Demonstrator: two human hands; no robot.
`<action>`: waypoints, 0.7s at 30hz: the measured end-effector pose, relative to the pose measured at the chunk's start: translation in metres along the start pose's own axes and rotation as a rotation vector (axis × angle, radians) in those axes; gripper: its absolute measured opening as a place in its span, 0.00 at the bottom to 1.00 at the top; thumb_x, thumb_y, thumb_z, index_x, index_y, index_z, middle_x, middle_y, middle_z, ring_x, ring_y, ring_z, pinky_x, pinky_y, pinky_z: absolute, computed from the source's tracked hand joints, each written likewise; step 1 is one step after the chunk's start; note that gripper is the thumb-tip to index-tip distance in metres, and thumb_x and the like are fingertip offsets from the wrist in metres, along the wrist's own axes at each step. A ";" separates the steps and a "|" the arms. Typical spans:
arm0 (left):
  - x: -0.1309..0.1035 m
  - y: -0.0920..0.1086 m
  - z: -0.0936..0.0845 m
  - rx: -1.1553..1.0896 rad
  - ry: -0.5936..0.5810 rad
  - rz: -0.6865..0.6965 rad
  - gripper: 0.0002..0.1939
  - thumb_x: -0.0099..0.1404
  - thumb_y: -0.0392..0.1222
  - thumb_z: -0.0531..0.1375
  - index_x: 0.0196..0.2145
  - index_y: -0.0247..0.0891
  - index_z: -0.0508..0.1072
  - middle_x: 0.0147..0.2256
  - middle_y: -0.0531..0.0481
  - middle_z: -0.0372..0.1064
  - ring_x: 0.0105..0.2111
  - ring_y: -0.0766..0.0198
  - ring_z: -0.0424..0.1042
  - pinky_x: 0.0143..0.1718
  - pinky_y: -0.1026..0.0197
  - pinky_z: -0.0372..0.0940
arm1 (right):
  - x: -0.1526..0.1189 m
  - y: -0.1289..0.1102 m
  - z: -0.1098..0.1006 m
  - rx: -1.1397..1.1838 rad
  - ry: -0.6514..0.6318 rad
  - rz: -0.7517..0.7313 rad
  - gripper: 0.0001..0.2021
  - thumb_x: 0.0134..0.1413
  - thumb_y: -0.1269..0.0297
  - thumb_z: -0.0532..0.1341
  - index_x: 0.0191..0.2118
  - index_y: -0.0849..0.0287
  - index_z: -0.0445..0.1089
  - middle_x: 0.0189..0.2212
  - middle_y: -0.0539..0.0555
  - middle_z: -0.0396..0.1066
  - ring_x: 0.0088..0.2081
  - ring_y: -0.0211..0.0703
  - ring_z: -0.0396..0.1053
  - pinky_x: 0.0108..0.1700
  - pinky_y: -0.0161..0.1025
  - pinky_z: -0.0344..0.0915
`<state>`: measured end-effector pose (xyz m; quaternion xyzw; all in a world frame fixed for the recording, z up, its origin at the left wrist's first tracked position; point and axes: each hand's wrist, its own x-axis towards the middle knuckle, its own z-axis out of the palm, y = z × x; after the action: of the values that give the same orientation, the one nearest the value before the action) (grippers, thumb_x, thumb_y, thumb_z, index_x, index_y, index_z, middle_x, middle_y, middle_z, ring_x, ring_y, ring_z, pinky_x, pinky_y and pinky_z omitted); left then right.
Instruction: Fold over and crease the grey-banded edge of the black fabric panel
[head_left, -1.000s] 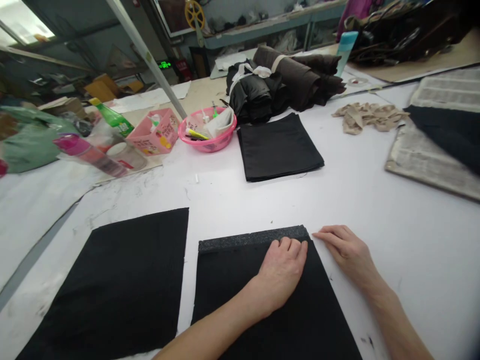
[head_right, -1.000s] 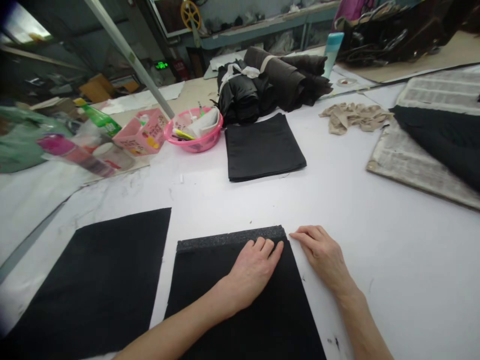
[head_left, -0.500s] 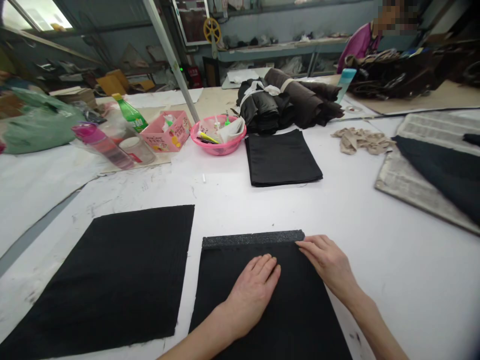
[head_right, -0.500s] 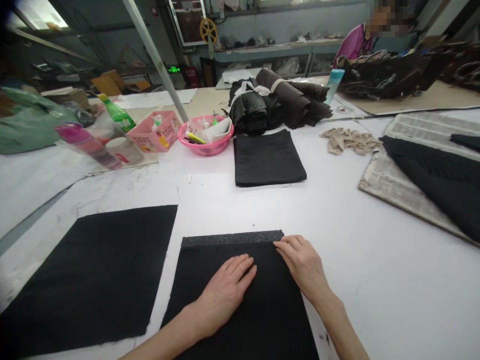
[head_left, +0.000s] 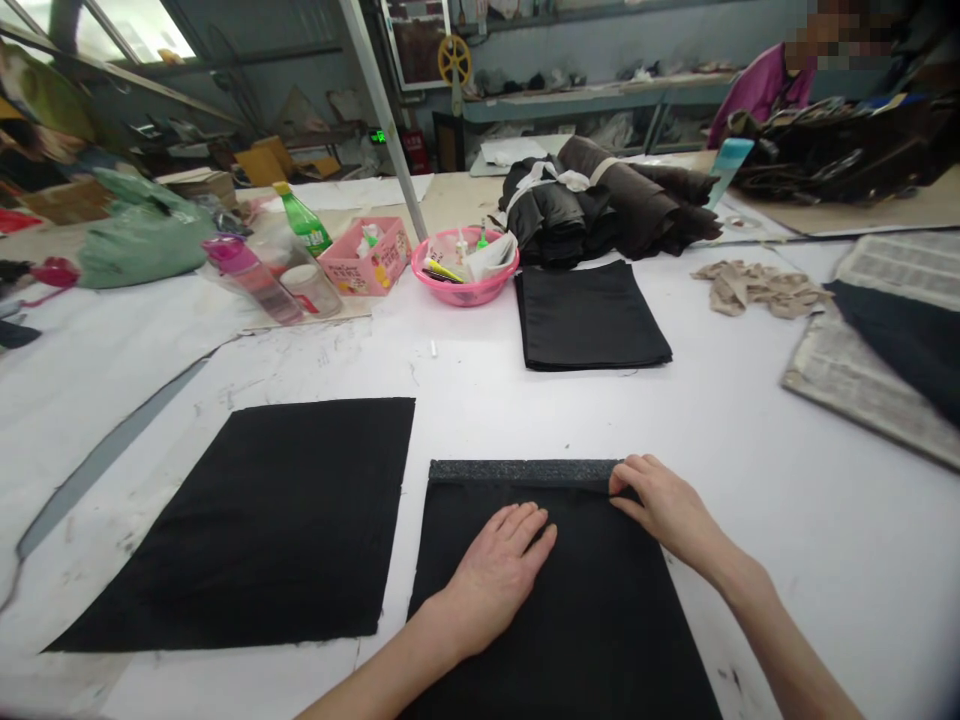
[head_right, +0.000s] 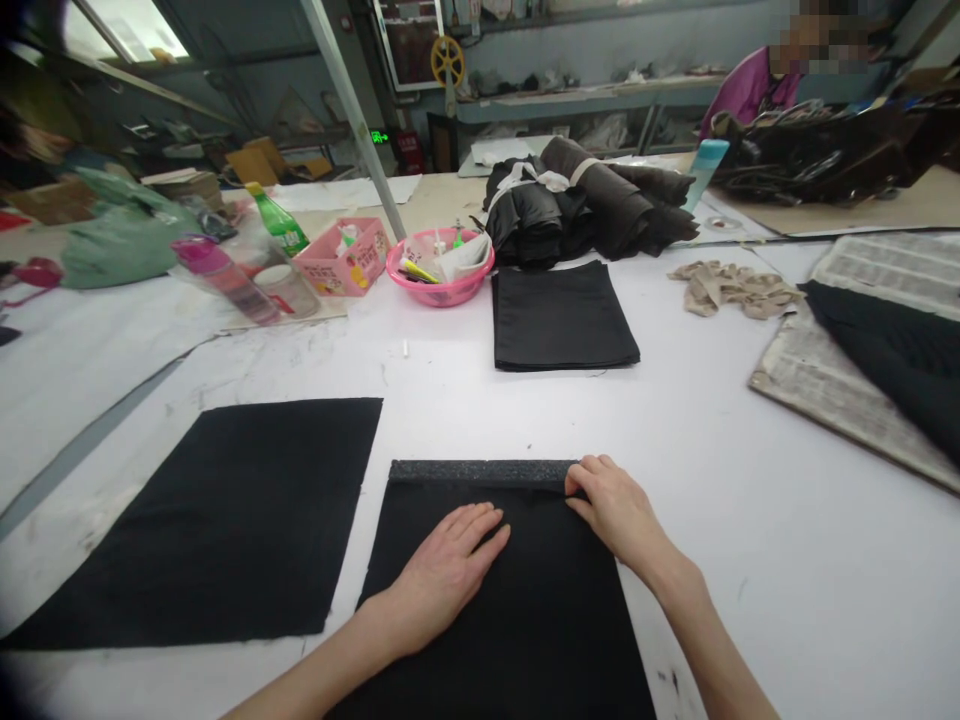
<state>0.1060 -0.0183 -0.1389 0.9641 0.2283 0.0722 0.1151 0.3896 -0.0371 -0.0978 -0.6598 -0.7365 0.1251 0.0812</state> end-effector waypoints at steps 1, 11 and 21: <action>-0.001 0.000 0.000 -0.004 0.002 -0.001 0.22 0.72 0.37 0.50 0.62 0.38 0.59 0.62 0.44 0.56 0.64 0.55 0.53 0.65 0.51 0.49 | 0.001 -0.002 -0.001 0.000 -0.008 -0.009 0.07 0.54 0.74 0.62 0.31 0.55 0.65 0.33 0.49 0.67 0.38 0.44 0.64 0.38 0.40 0.61; 0.004 -0.002 -0.018 -0.065 0.003 -0.002 0.19 0.71 0.36 0.51 0.58 0.37 0.63 0.59 0.43 0.60 0.60 0.54 0.58 0.61 0.51 0.56 | -0.016 0.006 0.000 -0.058 -0.007 -0.019 0.07 0.63 0.55 0.57 0.39 0.48 0.69 0.34 0.47 0.70 0.35 0.44 0.67 0.40 0.44 0.59; 0.045 0.005 -0.043 -0.161 0.227 -0.087 0.17 0.71 0.39 0.54 0.56 0.35 0.63 0.49 0.44 0.68 0.53 0.57 0.64 0.53 0.54 0.60 | -0.029 -0.004 -0.003 0.247 0.123 0.014 0.16 0.59 0.42 0.56 0.37 0.46 0.72 0.36 0.48 0.71 0.35 0.40 0.70 0.31 0.35 0.64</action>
<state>0.1396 0.0064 -0.0921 0.9265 0.2750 0.1936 0.1688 0.3897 -0.0662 -0.0922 -0.6562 -0.7047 0.1746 0.2057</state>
